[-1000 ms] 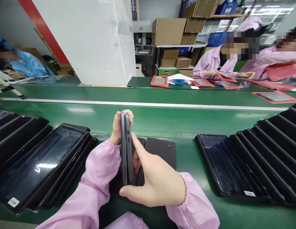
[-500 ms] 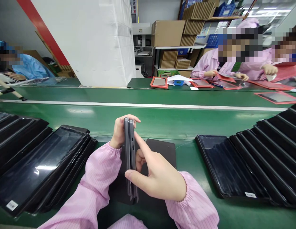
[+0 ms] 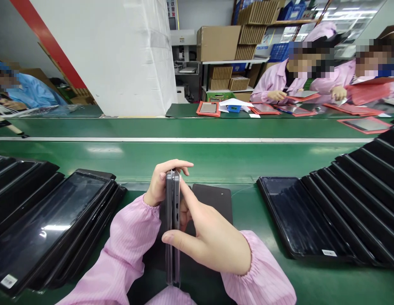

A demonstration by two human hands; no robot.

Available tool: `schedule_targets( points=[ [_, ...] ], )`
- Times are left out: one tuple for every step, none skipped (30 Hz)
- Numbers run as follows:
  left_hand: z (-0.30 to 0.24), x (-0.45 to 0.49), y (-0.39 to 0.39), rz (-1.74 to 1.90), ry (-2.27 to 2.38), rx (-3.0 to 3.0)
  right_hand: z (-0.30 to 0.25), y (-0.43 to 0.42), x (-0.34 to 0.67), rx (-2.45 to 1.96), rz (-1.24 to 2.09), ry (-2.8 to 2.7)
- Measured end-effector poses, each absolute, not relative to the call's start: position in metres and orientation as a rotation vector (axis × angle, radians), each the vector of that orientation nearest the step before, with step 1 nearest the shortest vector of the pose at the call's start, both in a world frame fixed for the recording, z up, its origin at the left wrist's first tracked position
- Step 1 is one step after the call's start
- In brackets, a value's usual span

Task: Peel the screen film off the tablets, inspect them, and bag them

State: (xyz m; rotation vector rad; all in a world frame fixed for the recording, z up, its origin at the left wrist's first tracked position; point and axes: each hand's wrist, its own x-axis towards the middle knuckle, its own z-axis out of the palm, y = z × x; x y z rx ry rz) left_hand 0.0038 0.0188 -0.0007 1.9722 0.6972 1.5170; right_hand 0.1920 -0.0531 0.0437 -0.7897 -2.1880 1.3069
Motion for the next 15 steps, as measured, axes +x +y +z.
schedule_targets(
  points=[
    [-0.001, 0.004, 0.019, 1.513, 0.695, 1.979, 0.043, -0.052, 0.192, -0.78, 1.314, -2.183],
    [-0.001, 0.004, 0.02, 1.513, 0.693, 1.984, 0.042, -0.051, 0.193, -0.772, 1.322, -2.179],
    [-0.001, 0.004, 0.02, 1.517, 0.692, 1.987, 0.042, -0.05, 0.193, -0.763, 1.329, -2.175],
    [-0.002, 0.004, 0.021, 1.519, 0.692, 1.991, 0.041, -0.05, 0.193, -0.758, 1.337, -2.169],
    [-0.002, 0.004, 0.022, 1.521, 0.697, 1.993, 0.04, -0.049, 0.192, -0.757, 1.346, -2.16],
    [-0.001, 0.004, 0.022, 1.522, 0.708, 1.993, 0.039, -0.048, 0.191, -0.756, 1.352, -2.15],
    [-0.001, 0.004, 0.023, 1.527, 0.721, 1.993, 0.038, -0.047, 0.191, -0.752, 1.359, -2.137],
    [-0.001, 0.004, 0.023, 1.532, 0.737, 1.991, 0.037, -0.047, 0.19, -0.746, 1.367, -2.123],
    [-0.001, 0.004, 0.024, 1.539, 0.755, 1.987, 0.036, -0.046, 0.189, -0.736, 1.376, -2.109],
    [-0.001, 0.004, 0.024, 1.549, 0.772, 1.982, 0.035, -0.046, 0.188, -0.724, 1.385, -2.095],
    [0.0, 0.004, 0.025, 1.559, 0.785, 1.978, 0.034, -0.045, 0.187, -0.711, 1.394, -2.08],
    [0.0, 0.003, 0.025, 1.567, 0.791, 1.976, 0.033, -0.045, 0.186, -0.698, 1.399, -2.068],
    [0.0, 0.003, 0.025, 1.575, 0.788, 1.974, 0.033, -0.045, 0.185, -0.688, 1.403, -2.056],
    [0.0, 0.003, 0.025, 1.582, 0.78, 1.972, 0.033, -0.045, 0.185, -0.678, 1.404, -2.046],
    [0.0, 0.003, 0.025, 1.585, 0.77, 1.97, 0.033, -0.045, 0.185, -0.669, 1.403, -2.039]
  ],
)
